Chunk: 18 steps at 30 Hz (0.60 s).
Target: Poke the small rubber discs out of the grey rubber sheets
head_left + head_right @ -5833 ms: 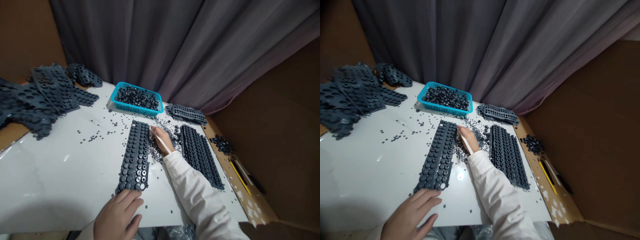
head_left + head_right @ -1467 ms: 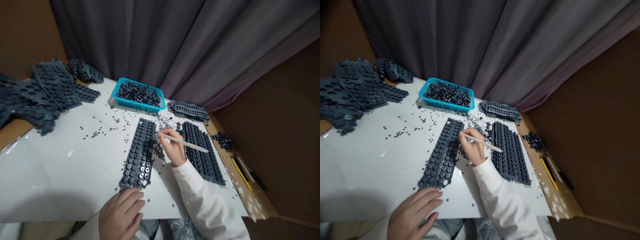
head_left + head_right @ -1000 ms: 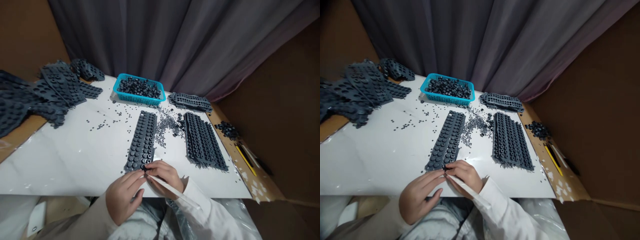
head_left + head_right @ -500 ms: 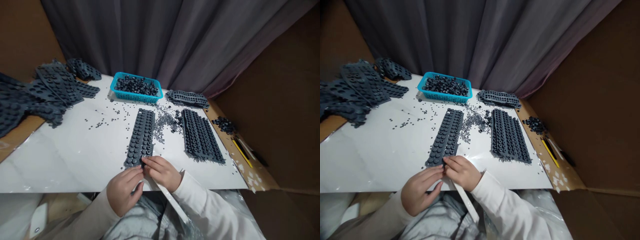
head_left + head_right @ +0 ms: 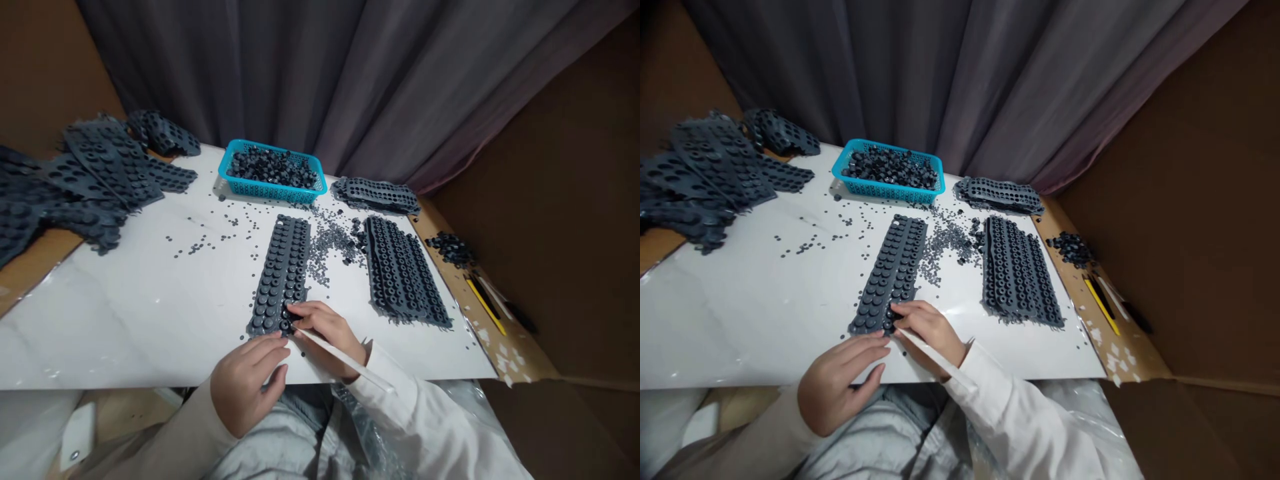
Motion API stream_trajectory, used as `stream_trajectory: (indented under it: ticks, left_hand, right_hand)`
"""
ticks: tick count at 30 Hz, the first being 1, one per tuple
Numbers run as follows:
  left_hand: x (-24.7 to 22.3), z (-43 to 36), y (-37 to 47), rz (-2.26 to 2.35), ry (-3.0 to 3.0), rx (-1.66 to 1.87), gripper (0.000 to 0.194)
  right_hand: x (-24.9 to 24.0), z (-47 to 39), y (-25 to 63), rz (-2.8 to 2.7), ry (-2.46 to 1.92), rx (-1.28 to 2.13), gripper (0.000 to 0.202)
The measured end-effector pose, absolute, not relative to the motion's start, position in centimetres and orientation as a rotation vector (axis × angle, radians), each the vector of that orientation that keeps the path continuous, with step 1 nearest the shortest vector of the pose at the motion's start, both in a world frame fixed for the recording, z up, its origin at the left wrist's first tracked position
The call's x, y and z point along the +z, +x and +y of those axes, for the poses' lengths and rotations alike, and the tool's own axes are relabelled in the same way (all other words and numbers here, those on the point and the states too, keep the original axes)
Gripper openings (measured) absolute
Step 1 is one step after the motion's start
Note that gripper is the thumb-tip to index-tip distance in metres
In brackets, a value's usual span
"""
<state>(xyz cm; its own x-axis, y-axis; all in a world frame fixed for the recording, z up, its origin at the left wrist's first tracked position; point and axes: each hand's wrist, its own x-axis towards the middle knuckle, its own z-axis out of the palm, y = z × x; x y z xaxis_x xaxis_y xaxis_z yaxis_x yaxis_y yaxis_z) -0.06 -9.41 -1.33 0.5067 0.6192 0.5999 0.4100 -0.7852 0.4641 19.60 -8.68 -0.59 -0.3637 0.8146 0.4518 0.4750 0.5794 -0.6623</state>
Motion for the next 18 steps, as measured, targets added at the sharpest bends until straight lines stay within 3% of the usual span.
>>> stream_trajectory:
  ticks: [11, 18]
  left_hand:
    - [-1.2, -9.4, 0.0, 0.884, 2.469, 1.143, 0.021]
    - [-1.5, -9.5, -0.1, 0.877, 2.460, 1.125, 0.020]
  right_hand:
    - [0.3, -7.8, 20.0, -2.300, -1.060, 0.093, 0.015]
    - [0.6, -7.5, 20.1, -1.976, -1.095, 0.505, 0.007]
